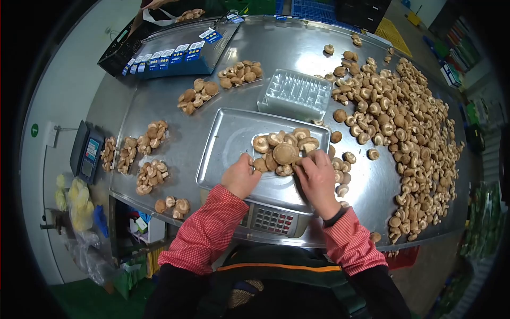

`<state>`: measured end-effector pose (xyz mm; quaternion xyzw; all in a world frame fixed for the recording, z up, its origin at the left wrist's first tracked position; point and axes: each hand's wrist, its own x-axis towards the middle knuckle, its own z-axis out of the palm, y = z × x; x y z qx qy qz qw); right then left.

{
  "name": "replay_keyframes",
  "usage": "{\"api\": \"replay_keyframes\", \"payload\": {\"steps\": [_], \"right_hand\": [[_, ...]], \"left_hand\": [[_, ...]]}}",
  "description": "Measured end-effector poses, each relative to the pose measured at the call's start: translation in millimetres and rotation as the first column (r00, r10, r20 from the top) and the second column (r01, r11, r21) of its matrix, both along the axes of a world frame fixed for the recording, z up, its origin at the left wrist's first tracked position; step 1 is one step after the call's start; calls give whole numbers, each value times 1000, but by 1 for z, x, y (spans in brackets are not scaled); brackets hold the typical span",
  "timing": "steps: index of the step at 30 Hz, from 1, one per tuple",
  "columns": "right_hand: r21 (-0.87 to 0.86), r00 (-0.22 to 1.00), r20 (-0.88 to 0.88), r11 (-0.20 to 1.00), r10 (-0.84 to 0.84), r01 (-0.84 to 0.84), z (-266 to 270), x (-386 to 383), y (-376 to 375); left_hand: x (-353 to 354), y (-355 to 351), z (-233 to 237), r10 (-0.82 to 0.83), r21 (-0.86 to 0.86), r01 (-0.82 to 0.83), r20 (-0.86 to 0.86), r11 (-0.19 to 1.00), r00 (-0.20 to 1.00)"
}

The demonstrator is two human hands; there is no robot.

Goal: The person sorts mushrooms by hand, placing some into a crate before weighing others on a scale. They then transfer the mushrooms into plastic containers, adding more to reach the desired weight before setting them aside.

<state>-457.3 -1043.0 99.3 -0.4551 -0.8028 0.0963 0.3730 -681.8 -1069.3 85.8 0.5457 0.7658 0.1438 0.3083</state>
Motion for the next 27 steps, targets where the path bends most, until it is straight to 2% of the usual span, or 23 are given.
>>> {"api": "replay_keyframes", "payload": {"steps": [2, 7, 12, 14, 15, 18, 19, 21, 24, 26, 27], "right_hand": [[57, 997, 60, 998, -37, 34, -7, -1, -1], [86, 995, 93, 996, -26, 18, -1, 1, -19], [75, 976, 217, 997, -6, -11, -16, 4, -15], [46, 964, 268, 999, 4, -17, -14, 2, -12], [-14, 980, 195, 1000, 27, -25, -11, 2, -12], [-176, 998, -21, 982, 62, -64, -5, 7, -14], [-221, 995, -86, 973, 55, -73, -2, 12, -14], [-291, 980, -199, 953, 30, -88, 3, 19, -11], [-247, 975, -219, 969, -29, -26, 5, 27, 9], [-243, 969, -240, 970, -56, -4, 8, 28, 30], [-203, 982, -177, 979, -68, 31, 8, 28, 43]], "left_hand": [[1, 0, 1, 2, 2, -2, -8, 1000, 1000], [2, -3, 0, 23, 18, -23, 1, 1000, 1000], [5, -3, -1, 34, 30, -33, -9, 999, 999], [3, -4, -13, 54, 131, -56, 15, 990, 998], [3, -4, -13, 63, 183, -67, 27, 981, 998], [-3, -2, -12, 91, 126, -108, 131, 986, 987], [-6, -1, -14, 158, 66, -189, 330, 980, 931], [-12, 4, -15, 289, -96, -305, 664, 948, 690], [-21, 7, -2, 334, -211, -287, 799, 934, 500], [-33, 9, -3, 330, -235, -253, 829, 938, 451], [-39, 9, -3, 329, -248, -236, 842, 940, 427]]}}
